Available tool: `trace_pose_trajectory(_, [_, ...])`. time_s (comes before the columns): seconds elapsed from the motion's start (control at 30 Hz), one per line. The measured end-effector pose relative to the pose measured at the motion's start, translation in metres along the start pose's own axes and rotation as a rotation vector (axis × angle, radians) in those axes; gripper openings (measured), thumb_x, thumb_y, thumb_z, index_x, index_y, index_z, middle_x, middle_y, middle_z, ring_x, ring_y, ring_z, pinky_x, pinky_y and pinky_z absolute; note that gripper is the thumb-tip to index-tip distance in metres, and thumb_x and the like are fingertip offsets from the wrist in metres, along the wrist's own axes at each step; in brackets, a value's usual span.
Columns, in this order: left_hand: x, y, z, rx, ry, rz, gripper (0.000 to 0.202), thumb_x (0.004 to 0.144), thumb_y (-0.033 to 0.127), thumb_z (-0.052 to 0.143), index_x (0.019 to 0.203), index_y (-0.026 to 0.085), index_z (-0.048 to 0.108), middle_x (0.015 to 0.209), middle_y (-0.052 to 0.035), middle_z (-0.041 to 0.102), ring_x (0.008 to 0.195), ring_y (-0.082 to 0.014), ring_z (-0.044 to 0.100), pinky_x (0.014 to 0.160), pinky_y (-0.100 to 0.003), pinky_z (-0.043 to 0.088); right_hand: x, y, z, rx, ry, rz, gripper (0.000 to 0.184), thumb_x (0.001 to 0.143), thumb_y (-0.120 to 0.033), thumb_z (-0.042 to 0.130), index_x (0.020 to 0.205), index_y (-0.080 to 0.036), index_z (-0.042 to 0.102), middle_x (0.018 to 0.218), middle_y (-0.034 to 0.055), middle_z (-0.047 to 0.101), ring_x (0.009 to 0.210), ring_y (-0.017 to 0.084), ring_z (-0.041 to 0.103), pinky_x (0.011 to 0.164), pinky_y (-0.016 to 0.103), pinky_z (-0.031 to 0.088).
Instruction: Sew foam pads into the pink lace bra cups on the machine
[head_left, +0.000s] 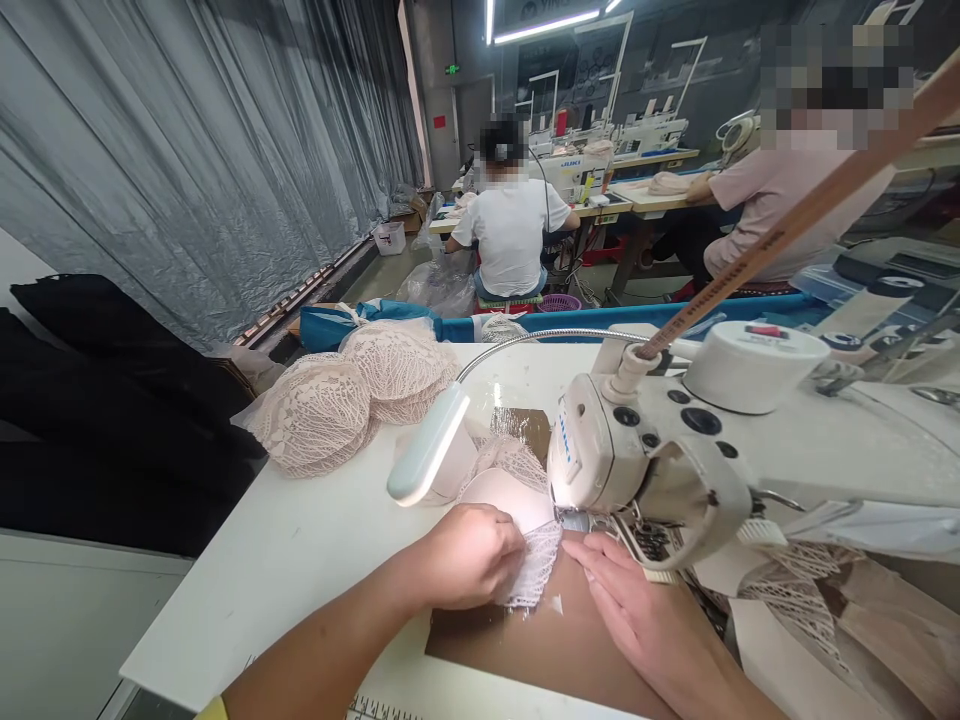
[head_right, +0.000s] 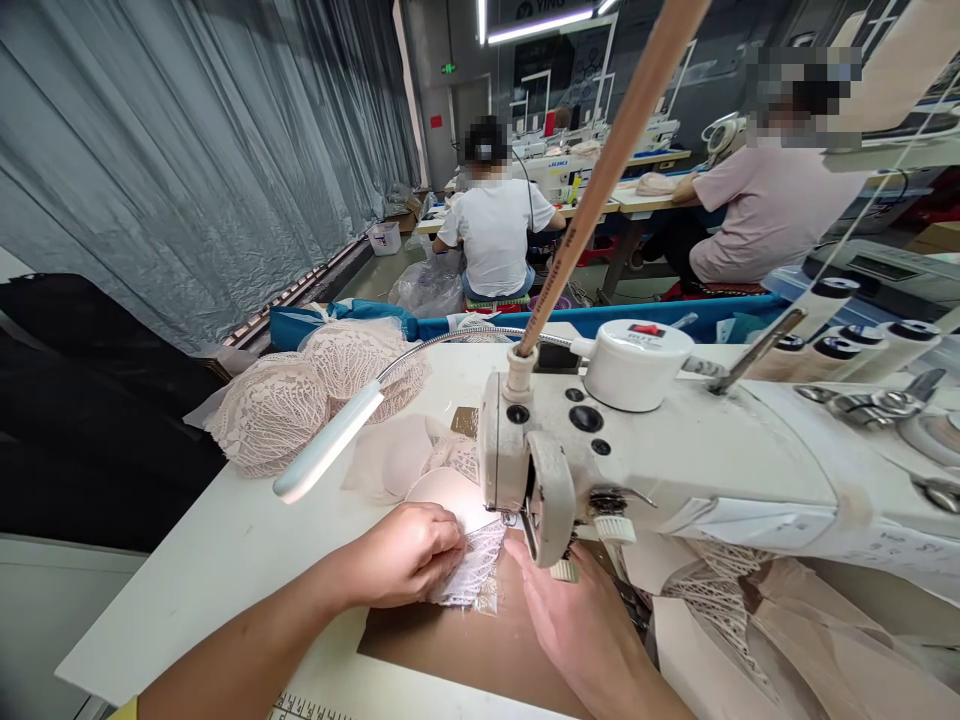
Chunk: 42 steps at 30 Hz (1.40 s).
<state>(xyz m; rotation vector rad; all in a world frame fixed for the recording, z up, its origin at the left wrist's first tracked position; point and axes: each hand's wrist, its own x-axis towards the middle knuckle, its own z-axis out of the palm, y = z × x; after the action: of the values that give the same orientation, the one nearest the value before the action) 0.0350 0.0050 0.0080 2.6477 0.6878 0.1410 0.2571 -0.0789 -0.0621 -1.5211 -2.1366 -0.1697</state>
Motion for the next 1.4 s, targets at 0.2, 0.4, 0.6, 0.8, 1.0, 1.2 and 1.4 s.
trace_pose_trajectory(0.2, [-0.001, -0.005, -0.002, -0.012, -0.038, 0.010, 0.018, 0.089, 0.021, 0.048, 0.072, 0.017, 0.053, 0.070, -0.0015, 0.059, 0.067, -0.0146, 0.055, 0.063, -0.023, 0.043, -0.003, -0.001, 0.005, 0.033, -0.099, -0.007, 0.045, 0.090, -0.011, 0.032, 0.120, -0.023, 0.063, 0.111, 0.0091, 0.067, 0.091, 0.019, 0.066, 0.075, 0.029, 0.055])
trace_pose_trajectory(0.4, [0.001, -0.004, -0.004, -0.019, 0.061, 0.132, 0.017, 0.089, 0.025, 0.051, 0.099, 0.016, 0.061, 0.098, -0.0078, 0.064, 0.088, -0.0185, 0.059, 0.076, -0.026, 0.047, 0.012, -0.011, -0.009, -0.034, -0.143, -0.104, 0.049, 0.081, -0.001, 0.033, 0.114, -0.019, 0.065, 0.089, 0.0057, 0.067, 0.070, 0.017, 0.063, 0.060, 0.027, 0.049])
trace_pose_trajectory(0.6, [0.008, -0.011, 0.007, 0.160, 0.063, 0.371, 0.034, 0.093, 0.024, 0.045, 0.125, 0.014, 0.053, 0.127, -0.0118, 0.059, 0.109, -0.0225, 0.054, 0.092, -0.034, 0.041, 0.011, -0.012, -0.012, -0.036, -0.072, -0.122, 0.048, 0.079, 0.000, 0.034, 0.108, -0.019, 0.067, 0.092, 0.0065, 0.067, 0.075, 0.016, 0.061, 0.059, 0.025, 0.045])
trace_pose_trajectory(0.8, [0.003, -0.018, 0.014, 0.193, 0.061, 0.359, 0.039, 0.096, 0.033, 0.041, 0.128, 0.013, 0.052, 0.133, -0.0101, 0.056, 0.112, -0.0232, 0.051, 0.095, -0.037, 0.038, -0.001, -0.007, 0.000, -0.047, -0.066, -0.092, 0.047, 0.081, -0.001, 0.035, 0.110, -0.019, 0.067, 0.094, 0.0084, 0.067, 0.077, 0.018, 0.059, 0.052, 0.024, 0.040])
trace_pose_trajectory(1.0, [0.002, -0.014, 0.018, 0.165, 0.086, 0.302, 0.043, 0.095, 0.034, 0.041, 0.132, 0.013, 0.049, 0.136, -0.0092, 0.053, 0.111, -0.0251, 0.049, 0.096, -0.040, 0.036, 0.005, -0.010, -0.006, -0.107, -0.057, -0.103, 0.048, 0.081, 0.001, 0.036, 0.112, -0.017, 0.068, 0.095, 0.0084, 0.069, 0.072, 0.016, 0.060, 0.055, 0.024, 0.042])
trace_pose_trajectory(1.2, [0.005, -0.011, 0.021, 0.164, 0.117, 0.238, 0.045, 0.092, 0.035, 0.045, 0.132, 0.013, 0.047, 0.136, -0.0089, 0.052, 0.110, -0.0261, 0.048, 0.096, -0.041, 0.035, 0.001, -0.004, 0.005, -0.169, 0.013, -0.032, 0.046, 0.087, -0.004, 0.034, 0.118, -0.019, 0.065, 0.100, 0.0095, 0.068, 0.076, 0.017, 0.063, 0.063, 0.028, 0.045])
trace_pose_trajectory(1.4, [0.002, -0.012, 0.017, 0.151, 0.132, 0.270, 0.037, 0.094, 0.029, 0.043, 0.126, 0.014, 0.051, 0.134, -0.0098, 0.054, 0.111, -0.0241, 0.048, 0.096, -0.040, 0.035, 0.003, -0.003, -0.008, 0.011, -0.137, -0.108, 0.043, 0.089, -0.008, 0.033, 0.120, -0.019, 0.061, 0.096, 0.0085, 0.064, 0.075, 0.016, 0.059, 0.067, 0.027, 0.046])
